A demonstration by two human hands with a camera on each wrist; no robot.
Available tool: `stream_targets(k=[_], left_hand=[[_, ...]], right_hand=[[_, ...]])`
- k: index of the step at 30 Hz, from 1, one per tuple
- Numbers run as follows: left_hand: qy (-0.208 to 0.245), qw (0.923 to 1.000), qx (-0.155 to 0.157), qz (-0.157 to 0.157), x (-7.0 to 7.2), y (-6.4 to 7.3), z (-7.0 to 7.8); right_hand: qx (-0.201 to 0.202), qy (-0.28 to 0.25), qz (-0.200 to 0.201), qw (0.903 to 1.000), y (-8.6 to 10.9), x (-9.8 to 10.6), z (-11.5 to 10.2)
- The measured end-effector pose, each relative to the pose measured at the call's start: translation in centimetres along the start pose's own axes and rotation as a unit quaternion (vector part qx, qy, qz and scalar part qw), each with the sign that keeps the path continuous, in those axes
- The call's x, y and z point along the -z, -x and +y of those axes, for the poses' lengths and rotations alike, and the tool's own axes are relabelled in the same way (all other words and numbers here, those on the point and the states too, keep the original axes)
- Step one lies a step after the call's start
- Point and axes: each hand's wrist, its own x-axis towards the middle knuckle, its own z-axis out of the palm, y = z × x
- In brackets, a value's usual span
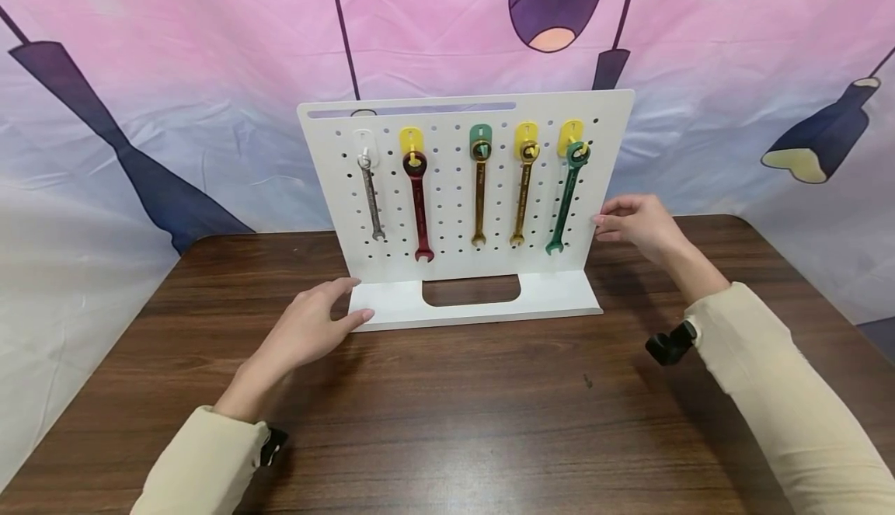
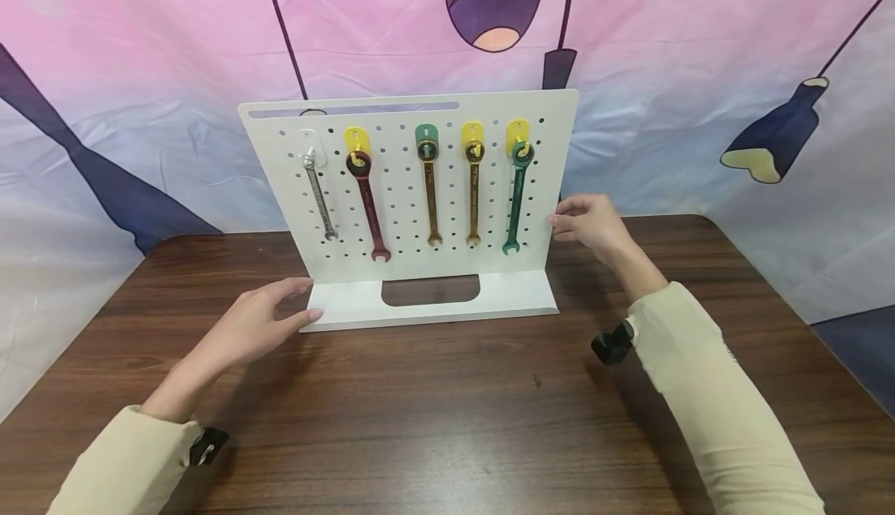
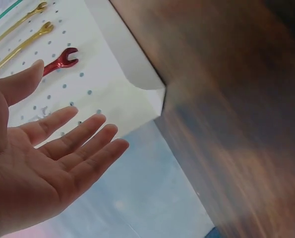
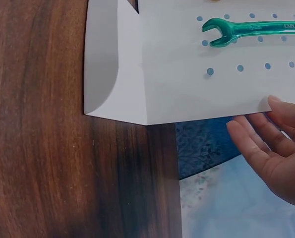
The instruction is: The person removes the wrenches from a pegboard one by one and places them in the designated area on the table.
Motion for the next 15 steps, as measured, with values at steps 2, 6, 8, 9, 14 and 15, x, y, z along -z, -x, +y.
stream_targets(k=[2,6,8,9,14,15], left_hand=[[0.002,1.0,-0.002,0.004,0.0,-0.3,0.3],[0.005,0.9999,-0.004,0.012,0.0,-0.9,0.9],[0.007,0.9999,-0.005,0.014,-0.1,-1.1,1.1],[0.009,0.9998,-0.005,0.014,-0.1,-1.2,1.2],[0.022,0.9995,-0.011,0.018,-0.3,-1.5,1.5],[0.025,0.9994,-0.013,0.019,-0.3,-1.6,1.6]], right_hand=[[-0.002,-0.003,0.005,1.0,-0.1,-0.1,0.1],[-0.003,0.0,0.008,1.0,-0.4,-0.3,0.2],[-0.005,0.003,0.007,1.0,-0.5,-0.4,0.3],[-0.006,0.002,0.007,1.0,-0.6,-0.4,0.3],[-0.006,-0.004,0.008,0.9999,-0.7,-0.3,0.4],[-0.006,-0.006,0.009,0.9999,-0.7,-0.2,0.5]])
